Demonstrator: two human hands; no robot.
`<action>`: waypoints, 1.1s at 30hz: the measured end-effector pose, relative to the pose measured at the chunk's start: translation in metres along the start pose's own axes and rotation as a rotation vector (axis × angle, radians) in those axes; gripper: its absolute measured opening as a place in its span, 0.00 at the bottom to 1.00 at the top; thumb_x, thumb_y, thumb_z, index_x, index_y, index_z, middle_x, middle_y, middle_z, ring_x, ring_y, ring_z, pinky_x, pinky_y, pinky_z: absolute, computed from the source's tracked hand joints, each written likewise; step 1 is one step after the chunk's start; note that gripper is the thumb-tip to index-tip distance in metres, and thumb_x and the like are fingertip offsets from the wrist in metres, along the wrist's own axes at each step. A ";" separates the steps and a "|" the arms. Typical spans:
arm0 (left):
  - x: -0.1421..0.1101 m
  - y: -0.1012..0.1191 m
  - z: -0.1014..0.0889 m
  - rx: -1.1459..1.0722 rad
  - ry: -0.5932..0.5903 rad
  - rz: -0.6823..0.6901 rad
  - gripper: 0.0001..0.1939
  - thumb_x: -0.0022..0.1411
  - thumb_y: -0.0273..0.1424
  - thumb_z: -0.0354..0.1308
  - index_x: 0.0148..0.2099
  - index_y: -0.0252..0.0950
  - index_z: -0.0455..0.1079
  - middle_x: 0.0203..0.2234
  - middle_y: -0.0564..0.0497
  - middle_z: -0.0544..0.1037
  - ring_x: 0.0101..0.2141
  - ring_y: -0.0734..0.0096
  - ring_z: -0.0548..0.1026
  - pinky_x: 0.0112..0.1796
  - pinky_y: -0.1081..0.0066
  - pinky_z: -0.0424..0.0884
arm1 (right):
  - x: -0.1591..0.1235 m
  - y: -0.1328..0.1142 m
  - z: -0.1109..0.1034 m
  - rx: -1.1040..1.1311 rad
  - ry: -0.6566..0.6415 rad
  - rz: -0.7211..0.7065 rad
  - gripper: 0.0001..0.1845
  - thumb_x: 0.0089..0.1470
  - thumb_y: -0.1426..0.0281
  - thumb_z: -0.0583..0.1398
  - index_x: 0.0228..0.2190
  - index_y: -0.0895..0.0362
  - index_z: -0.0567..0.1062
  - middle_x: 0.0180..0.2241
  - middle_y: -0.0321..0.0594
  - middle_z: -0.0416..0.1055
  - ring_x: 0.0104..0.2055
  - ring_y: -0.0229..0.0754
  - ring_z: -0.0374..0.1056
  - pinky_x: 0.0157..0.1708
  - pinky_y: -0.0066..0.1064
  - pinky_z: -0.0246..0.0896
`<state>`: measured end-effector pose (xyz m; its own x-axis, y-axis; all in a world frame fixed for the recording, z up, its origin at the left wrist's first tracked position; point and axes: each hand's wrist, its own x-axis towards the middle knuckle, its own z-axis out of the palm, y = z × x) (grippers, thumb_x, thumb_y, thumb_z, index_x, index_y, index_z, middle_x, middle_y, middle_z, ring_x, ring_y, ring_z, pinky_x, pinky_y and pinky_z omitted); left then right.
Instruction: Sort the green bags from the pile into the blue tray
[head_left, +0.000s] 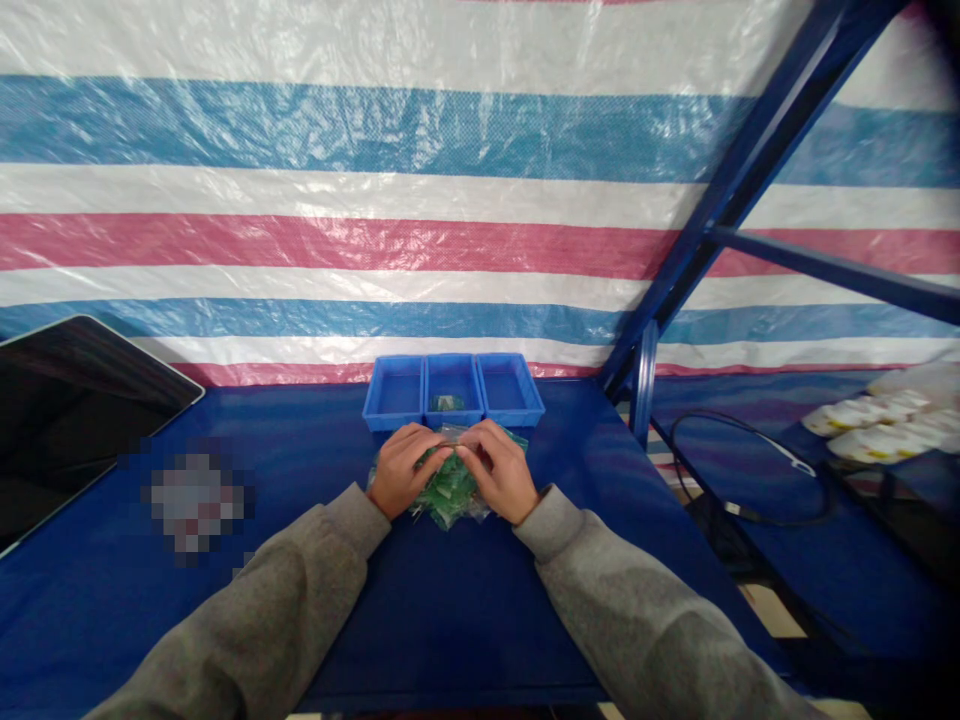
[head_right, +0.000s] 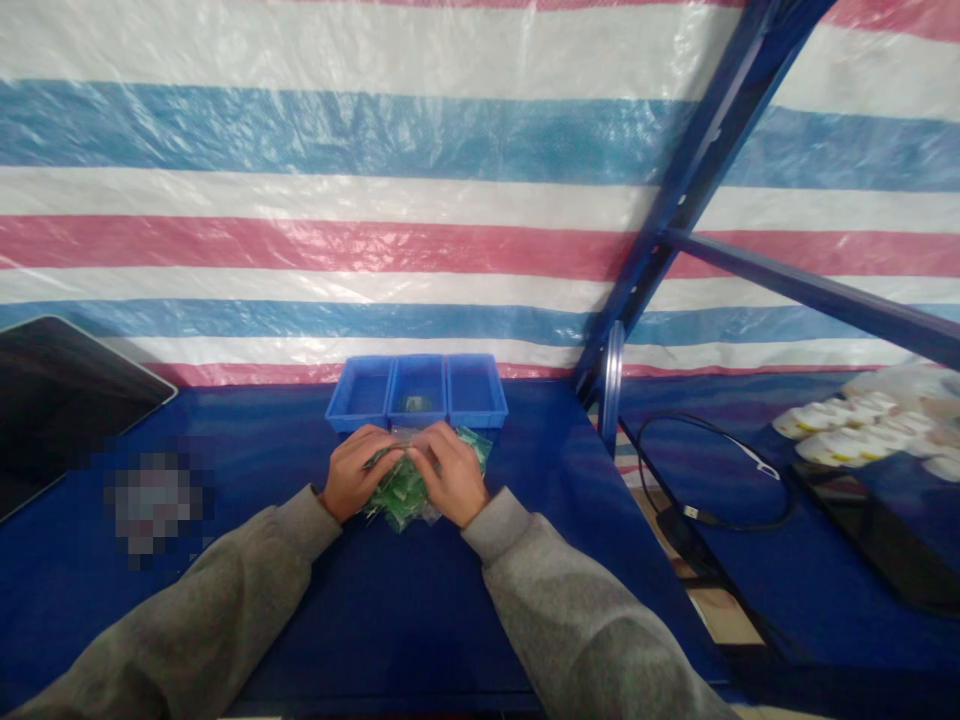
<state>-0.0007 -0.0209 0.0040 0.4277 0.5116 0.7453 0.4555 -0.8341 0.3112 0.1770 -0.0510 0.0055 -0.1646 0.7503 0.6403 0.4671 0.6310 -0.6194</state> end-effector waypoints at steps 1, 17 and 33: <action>0.000 0.000 0.000 -0.005 0.000 0.002 0.06 0.60 0.29 0.55 0.38 0.33 0.70 0.30 0.46 0.76 0.32 0.69 0.72 0.36 0.66 0.70 | 0.000 0.000 0.000 0.001 0.005 0.000 0.09 0.58 0.67 0.52 0.32 0.56 0.70 0.30 0.40 0.66 0.32 0.39 0.64 0.33 0.30 0.60; 0.001 0.004 0.000 0.014 -0.011 0.014 0.05 0.60 0.28 0.54 0.32 0.33 0.67 0.24 0.50 0.72 0.28 0.73 0.68 0.32 0.71 0.66 | 0.000 -0.001 -0.001 0.045 0.009 0.017 0.08 0.57 0.66 0.54 0.33 0.56 0.71 0.28 0.38 0.66 0.28 0.37 0.61 0.29 0.29 0.58; 0.003 0.007 -0.003 0.016 -0.047 0.041 0.13 0.62 0.26 0.49 0.24 0.34 0.59 0.20 0.53 0.63 0.25 0.74 0.61 0.28 0.73 0.60 | -0.001 0.002 -0.002 0.090 0.043 0.009 0.08 0.57 0.68 0.54 0.37 0.56 0.72 0.30 0.39 0.68 0.32 0.38 0.64 0.34 0.30 0.60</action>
<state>0.0012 -0.0264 0.0102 0.4823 0.4864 0.7286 0.4488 -0.8514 0.2714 0.1795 -0.0507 0.0045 -0.1225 0.7479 0.6524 0.3880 0.6412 -0.6621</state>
